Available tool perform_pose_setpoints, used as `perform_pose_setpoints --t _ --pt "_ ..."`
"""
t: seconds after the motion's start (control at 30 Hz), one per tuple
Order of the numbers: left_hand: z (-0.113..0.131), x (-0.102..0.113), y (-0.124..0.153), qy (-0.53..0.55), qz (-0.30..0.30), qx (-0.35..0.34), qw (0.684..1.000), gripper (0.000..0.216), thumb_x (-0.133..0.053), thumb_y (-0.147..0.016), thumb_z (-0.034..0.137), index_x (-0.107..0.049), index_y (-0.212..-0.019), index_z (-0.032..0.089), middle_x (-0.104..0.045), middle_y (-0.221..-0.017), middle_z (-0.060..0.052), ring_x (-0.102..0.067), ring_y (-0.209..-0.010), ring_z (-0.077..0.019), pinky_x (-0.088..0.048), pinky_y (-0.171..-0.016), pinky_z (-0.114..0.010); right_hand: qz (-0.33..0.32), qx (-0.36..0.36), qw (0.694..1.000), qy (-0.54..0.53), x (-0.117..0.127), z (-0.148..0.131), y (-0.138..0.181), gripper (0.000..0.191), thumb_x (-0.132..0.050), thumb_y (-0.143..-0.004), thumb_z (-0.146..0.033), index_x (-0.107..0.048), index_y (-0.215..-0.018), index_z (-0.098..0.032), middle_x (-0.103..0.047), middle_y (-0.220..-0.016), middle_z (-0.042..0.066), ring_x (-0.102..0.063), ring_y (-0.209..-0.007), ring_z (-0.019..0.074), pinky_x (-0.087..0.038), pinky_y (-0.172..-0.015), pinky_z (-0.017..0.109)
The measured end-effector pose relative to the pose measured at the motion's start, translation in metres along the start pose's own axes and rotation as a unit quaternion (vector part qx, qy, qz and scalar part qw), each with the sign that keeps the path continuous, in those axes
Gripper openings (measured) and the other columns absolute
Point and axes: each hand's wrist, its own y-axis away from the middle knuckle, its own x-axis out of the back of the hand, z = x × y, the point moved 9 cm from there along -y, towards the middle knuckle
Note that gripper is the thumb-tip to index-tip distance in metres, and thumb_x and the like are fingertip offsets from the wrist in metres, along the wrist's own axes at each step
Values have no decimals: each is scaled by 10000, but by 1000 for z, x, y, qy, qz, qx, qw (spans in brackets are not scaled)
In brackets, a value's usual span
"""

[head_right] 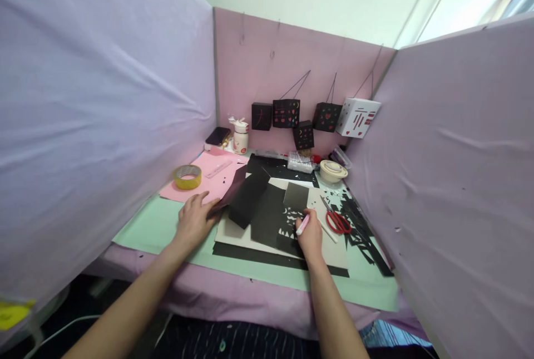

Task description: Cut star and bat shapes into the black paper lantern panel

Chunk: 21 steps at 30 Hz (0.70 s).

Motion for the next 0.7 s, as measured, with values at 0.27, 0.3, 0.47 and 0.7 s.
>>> perform_pose_setpoints --t 0.27,0.3,0.47,0.7 --pt "87 80 -30 41 104 -258 960 409 -417 -896 83 -672 -1178 235 -670 -1257 -49 -536 -1266 -248 -208 -1143 -545 33 -13 999 -37 10 -3 2 357 -506 -771 -378 -557 -1069 -189 -667 -884 81 -607 -739 241 -441 -706 340" --pt "85 87 -26 27 107 -259 960 410 -401 -908 88 -671 -1180 234 -665 -1266 -48 -532 -1269 -254 -214 -1137 -546 37 -13 998 -41 11 -3 2 349 -508 -768 -372 -561 -1060 -189 -667 -894 85 -610 -753 243 -443 -716 344" --pt "35 61 -1 -81 26 -188 978 479 -368 -867 48 -655 -1222 196 -635 -1306 -84 -532 -1256 -302 -251 -1106 -574 41 -3 996 -76 10 -1 0 325 -513 -774 -354 -546 -1056 -196 -663 -941 89 -618 -792 242 -456 -754 355" --pt "3 4 41 -145 -223 -158 951 649 -524 -792 116 -478 -1425 255 -422 -1508 -113 -375 -1388 -372 -250 -1091 -653 53 -18 992 -111 12 3 0 287 -514 -773 -327 -540 -1029 -200 -668 -946 83 -614 -779 226 -456 -769 350"
